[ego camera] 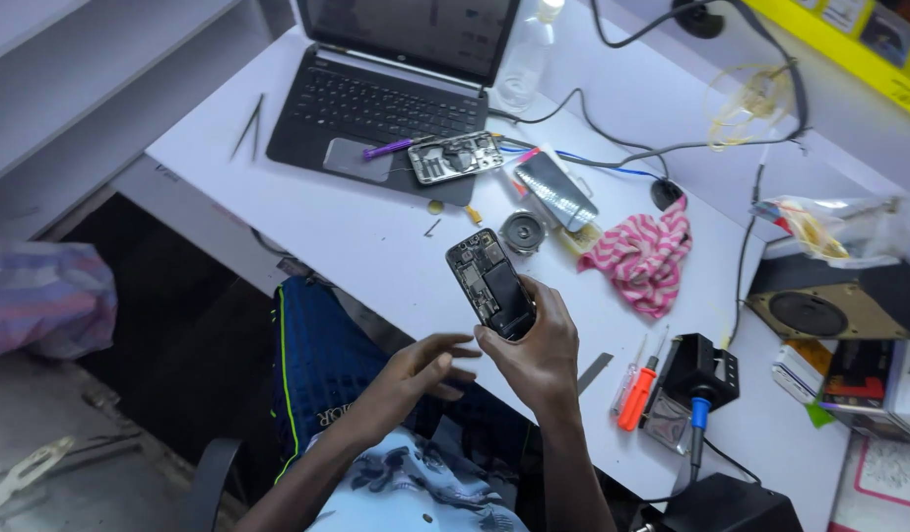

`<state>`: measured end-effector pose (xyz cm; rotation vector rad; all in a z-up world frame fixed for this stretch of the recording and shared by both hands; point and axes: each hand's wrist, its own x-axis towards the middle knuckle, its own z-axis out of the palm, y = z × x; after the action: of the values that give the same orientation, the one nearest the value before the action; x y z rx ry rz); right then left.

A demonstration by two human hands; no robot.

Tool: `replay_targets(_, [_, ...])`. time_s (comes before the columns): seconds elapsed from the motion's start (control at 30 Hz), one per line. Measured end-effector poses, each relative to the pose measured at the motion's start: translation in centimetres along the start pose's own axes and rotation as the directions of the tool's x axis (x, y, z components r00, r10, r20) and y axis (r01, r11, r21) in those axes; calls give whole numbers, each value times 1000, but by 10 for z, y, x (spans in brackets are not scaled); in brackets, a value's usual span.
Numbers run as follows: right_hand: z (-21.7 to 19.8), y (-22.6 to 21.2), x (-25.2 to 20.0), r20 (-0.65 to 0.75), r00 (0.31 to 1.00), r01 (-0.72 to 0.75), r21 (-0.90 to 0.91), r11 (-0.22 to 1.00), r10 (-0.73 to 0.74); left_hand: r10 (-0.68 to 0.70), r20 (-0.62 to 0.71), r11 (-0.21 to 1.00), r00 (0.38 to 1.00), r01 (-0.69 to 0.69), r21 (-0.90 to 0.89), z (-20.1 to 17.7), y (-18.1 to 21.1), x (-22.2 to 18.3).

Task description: Securing a replacement screen to a smartphone body by connecting internal cables and aligning the panel.

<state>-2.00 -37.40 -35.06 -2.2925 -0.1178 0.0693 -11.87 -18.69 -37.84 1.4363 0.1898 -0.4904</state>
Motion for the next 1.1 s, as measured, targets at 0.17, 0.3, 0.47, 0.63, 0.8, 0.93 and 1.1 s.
replay_targets(0.17, [15, -20, -29, 25, 988, 156, -52, 986, -155, 296, -128, 893, 947, -322, -314, 10, 11, 7])
replay_targets(0.3, [21, -15, -42, -11, 990, 140, -90, 986, -141, 270, -174, 919, 947, -308, -246, 16, -30, 32])
replay_targets(0.47, [23, -25, -52, -46, 988, 143, -78, 987, -147, 212, -331, 944, 920, -280, -173, 21, -23, 19])
replay_targets(0.63, [34, -27, -54, -46, 978, 200, -54, 978, -203, 230, -420, 956, 878, -284, -70, 16, 1, 8])
replay_targets(0.8, [39, -29, -57, -44, 969, 237, -81, 968, -241, 265, -493, 956, 829, -293, 22, 11, -4, 10])
replay_targets(0.93, [39, -30, -58, -63, 962, 261, -85, 962, -267, 300, -511, 947, 806, -318, 53, 12, -7, 14])
replay_targets(1.1, [42, -30, -61, -56, 966, 248, -46, 968, -251, 300, -534, 944, 791, -327, 46, 11, -16, 15])
